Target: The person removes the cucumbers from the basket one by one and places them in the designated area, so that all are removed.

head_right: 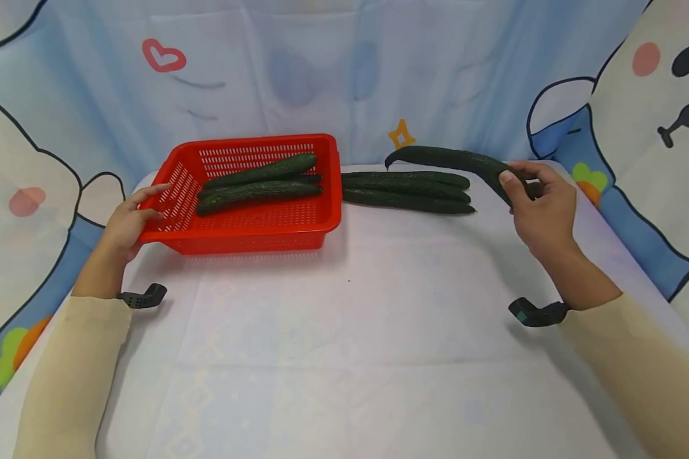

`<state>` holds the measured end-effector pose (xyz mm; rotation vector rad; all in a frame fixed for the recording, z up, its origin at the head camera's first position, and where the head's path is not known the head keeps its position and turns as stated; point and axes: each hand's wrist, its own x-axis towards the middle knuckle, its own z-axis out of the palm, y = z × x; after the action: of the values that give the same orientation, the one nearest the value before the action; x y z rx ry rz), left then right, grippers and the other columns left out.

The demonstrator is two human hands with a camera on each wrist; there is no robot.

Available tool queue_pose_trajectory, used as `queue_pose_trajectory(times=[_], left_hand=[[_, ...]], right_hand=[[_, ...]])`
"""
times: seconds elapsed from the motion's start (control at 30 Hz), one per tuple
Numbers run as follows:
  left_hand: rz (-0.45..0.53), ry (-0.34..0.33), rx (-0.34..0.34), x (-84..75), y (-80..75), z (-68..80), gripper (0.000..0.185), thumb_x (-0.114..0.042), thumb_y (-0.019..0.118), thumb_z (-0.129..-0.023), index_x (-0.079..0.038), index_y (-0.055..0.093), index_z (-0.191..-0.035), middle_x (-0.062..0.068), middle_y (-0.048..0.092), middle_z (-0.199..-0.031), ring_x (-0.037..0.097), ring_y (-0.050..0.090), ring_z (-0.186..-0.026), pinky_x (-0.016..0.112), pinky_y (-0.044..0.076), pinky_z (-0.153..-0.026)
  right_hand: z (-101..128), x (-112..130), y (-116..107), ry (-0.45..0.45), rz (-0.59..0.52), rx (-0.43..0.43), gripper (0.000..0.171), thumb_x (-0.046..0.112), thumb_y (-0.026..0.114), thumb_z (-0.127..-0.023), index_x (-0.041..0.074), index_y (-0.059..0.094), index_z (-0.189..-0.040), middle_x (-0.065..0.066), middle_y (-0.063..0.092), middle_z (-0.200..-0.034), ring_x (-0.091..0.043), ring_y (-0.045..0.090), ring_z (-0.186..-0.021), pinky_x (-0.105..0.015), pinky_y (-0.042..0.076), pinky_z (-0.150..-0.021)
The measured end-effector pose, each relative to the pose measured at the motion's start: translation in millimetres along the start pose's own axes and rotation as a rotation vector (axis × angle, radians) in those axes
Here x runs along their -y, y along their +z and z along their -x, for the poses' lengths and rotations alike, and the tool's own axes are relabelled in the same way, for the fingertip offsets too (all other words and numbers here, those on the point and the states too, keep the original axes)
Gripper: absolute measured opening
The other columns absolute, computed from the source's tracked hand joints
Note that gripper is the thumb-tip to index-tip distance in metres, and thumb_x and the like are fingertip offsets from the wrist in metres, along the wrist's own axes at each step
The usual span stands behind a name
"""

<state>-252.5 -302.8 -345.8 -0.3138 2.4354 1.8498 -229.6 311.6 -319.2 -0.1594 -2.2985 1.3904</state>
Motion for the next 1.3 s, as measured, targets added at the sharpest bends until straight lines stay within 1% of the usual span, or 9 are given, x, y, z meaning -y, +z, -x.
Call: queue_pose_trajectory(times=[0.2,0.53,0.7,0.8,0.87,1.0,1.1,1.2,1.3], left_hand=[[0.008,0.007,0.006,-0.6,1.0,1.4,0.052,-0.013,0.041,-0.094,-0.044,0.038,-0.135,0.005,0.019,-0.151,0.028,0.035,-0.127,0.019,0.053,-0.073],[-0.001,0.010,0.000,-0.1,2.2,0.7,0.051,-0.014,0.041,-0.095,-0.044,0.038,-0.136,0.005,0.021,-0.150,0.028,0.036,-0.126,0.019,0.053,-0.074],[-0.010,-0.001,-0.005,0.4,3.2,-1.7,0.052,-0.014,0.041,-0.094,-0.045,0.038,-0.135,0.005,0.021,-0.151,0.028,0.036,-0.127,0.025,0.053,-0.080],[-0.018,-0.009,-0.015,0.9,2.6,-1.9,0.052,-0.014,0.041,-0.094,-0.046,0.038,-0.135,0.004,0.020,-0.152,0.028,0.036,-0.128,0.030,0.051,-0.084],[-0.021,-0.008,-0.017,1.1,2.0,-1.6,0.052,-0.014,0.041,-0.094,-0.046,0.037,-0.136,0.004,0.020,-0.152,0.028,0.036,-0.128,0.031,0.051,-0.085],[-0.015,0.003,-0.012,1.5,1.5,-1.4,0.052,-0.013,0.041,-0.094,-0.045,0.038,-0.136,0.005,0.021,-0.151,0.028,0.037,-0.127,0.029,0.052,-0.083],[-0.009,0.005,-0.011,1.3,1.3,-1.7,0.052,-0.013,0.041,-0.094,-0.044,0.038,-0.135,0.005,0.021,-0.151,0.028,0.036,-0.127,0.028,0.052,-0.082],[-0.014,0.005,-0.013,0.6,0.6,-1.8,0.052,-0.012,0.041,-0.094,-0.045,0.039,-0.135,0.004,0.021,-0.151,0.028,0.037,-0.127,0.028,0.052,-0.083],[-0.018,0.010,-0.012,0.1,-0.1,-2.1,0.052,-0.012,0.042,-0.094,-0.044,0.039,-0.135,0.004,0.022,-0.151,0.027,0.037,-0.126,0.027,0.053,-0.082]], right_hand=[[2.4,-7.7,16.4,0.010,0.170,0.095,0.041,0.042,0.055,-0.087,0.025,0.056,-0.124,0.014,0.052,-0.099,-0.004,0.051,-0.072,-0.008,0.044,-0.057],[7.2,-4.5,60.0,-0.192,0.251,0.251,0.043,0.043,0.056,-0.087,0.014,0.060,-0.119,0.001,0.056,-0.085,-0.010,0.049,-0.058,-0.021,0.042,-0.047],[4.8,-3.9,75.5,-0.222,0.258,0.271,0.044,0.045,0.057,-0.086,0.015,0.061,-0.118,-0.005,0.058,-0.080,-0.009,0.050,-0.054,-0.022,0.043,-0.046],[-0.2,-1.5,81.1,-0.230,0.303,0.285,0.046,0.049,0.056,-0.085,0.017,0.061,-0.117,-0.009,0.061,-0.081,-0.017,0.051,-0.054,-0.027,0.042,-0.045],[-4.7,0.1,82.1,-0.238,0.352,0.310,0.048,0.051,0.055,-0.085,0.016,0.062,-0.118,-0.015,0.064,-0.093,-0.025,0.058,-0.071,-0.035,0.046,-0.055],[-13.2,1.5,77.8,-0.243,0.471,0.396,0.050,0.049,0.053,-0.087,0.011,0.061,-0.119,-0.020,0.054,-0.126,-0.040,0.052,-0.103,-0.053,0.043,-0.078],[-18.1,-2.9,73.6,-0.257,0.547,0.449,0.046,0.044,0.055,-0.088,0.010,0.061,-0.119,-0.021,0.052,-0.128,-0.034,0.055,-0.078,-0.048,0.044,-0.066],[-21.4,-10.4,71.8,-0.265,0.594,0.478,0.042,0.041,0.056,-0.088,0.012,0.062,-0.117,-0.019,0.064,-0.101,-0.022,0.044,-0.049,-0.036,0.037,-0.048],[-24.1,-16.8,70.7,-0.249,0.614,0.501,0.042,0.043,0.056,-0.088,0.013,0.062,-0.116,-0.017,0.062,-0.076,-0.016,0.035,-0.043,-0.031,0.031,-0.043]])
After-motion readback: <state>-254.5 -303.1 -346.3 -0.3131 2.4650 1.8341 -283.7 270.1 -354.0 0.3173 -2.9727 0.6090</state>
